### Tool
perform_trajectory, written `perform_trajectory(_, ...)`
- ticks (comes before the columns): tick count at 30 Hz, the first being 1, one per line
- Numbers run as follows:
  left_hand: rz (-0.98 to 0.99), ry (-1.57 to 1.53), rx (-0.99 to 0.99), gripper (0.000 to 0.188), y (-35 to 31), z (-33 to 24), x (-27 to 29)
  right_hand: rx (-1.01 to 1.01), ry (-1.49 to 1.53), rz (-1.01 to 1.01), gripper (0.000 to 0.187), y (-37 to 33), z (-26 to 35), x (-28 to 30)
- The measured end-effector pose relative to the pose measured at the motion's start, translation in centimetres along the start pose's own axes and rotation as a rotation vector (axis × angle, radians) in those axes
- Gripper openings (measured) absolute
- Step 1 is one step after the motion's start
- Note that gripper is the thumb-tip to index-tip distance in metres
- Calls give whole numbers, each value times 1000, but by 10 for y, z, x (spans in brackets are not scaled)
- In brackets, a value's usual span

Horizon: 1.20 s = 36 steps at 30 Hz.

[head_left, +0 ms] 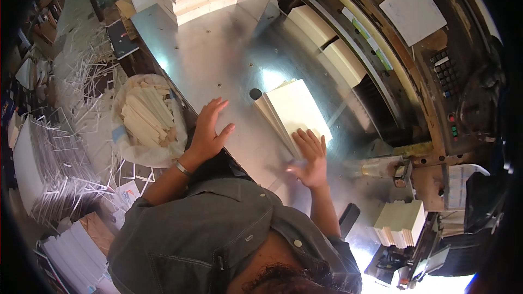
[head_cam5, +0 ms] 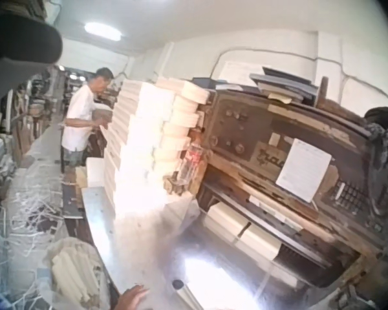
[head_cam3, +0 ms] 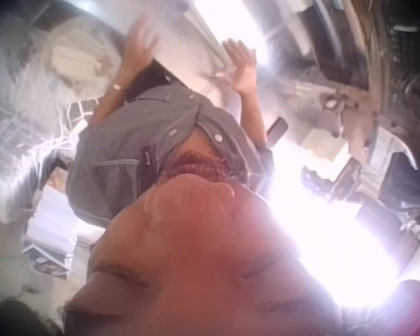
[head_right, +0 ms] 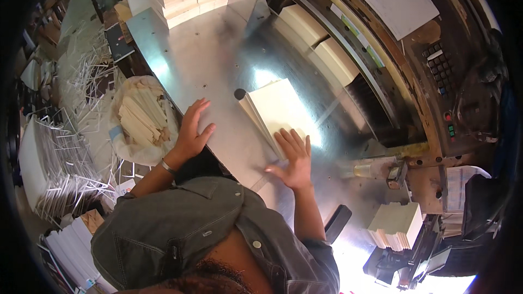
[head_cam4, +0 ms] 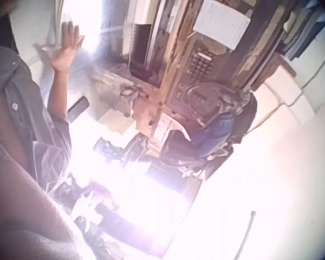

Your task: The person aligns and loads stacks of paper into a paper cutting machine, discards scrap paper strips into a bag, and removes and stacks the cut paper blocks by hand.

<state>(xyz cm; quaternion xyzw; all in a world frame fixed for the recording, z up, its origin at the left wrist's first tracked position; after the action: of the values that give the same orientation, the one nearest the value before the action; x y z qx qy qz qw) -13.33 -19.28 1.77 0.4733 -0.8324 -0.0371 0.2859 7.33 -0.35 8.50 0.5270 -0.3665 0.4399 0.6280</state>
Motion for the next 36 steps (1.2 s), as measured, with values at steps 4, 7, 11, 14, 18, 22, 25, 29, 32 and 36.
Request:
perform_trajectory(4, -39, -49, -25, 58, 1, 6, 3, -208, 200, -274, 64, 4, -69, 24)
perform_trajectory(7, -92, -172, 42, 55, -2, 8, 17, -467, 230, -227, 54, 6, -137, 6)
perform_trajectory(11, -237, -282, 152, 48, -14, 34, 51, -537, -3, 8, 50, 22, -136, -21)
perform_trajectory(14, -228, -408, 373, 45, -30, 97, 62, -504, -6, 0, 47, 42, -117, -26)
perform_trajectory(18, 87, -682, 1032, 54, -62, 154, 40, -261, 191, 72, 44, 74, -74, -56)
perform_trajectory(22, 524, -758, 1090, 74, -80, 112, 22, 113, 349, 123, 46, 102, -2, -66)
perform_trajectory(25, 763, -904, 1008, 77, -90, 87, -2, 269, 419, 220, 44, 111, 32, -73)
perform_trajectory(29, 620, -703, 899, 71, -90, 67, 3, 281, 372, 84, 55, 105, 37, -61)
perform_trajectory(32, 501, -750, 765, 72, -83, 66, 4, -269, 713, -73, 72, 60, -28, -89)
perform_trajectory(36, 544, -755, 559, 76, -58, 10, 23, -414, 986, -351, 76, 11, -36, -72)
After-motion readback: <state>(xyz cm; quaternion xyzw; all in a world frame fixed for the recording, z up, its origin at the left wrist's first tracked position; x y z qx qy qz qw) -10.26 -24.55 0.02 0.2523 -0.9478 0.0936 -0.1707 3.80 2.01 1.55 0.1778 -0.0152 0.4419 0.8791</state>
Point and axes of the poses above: each hand's wrist, its own y-axis towards the middle knuckle, its own x-axis out of the back of the hand, z = x × y, the point moved 10 cm from there along y, towards the middle knuckle, and after that the axes turned 11 degrees about x, right-handed, at the moved point
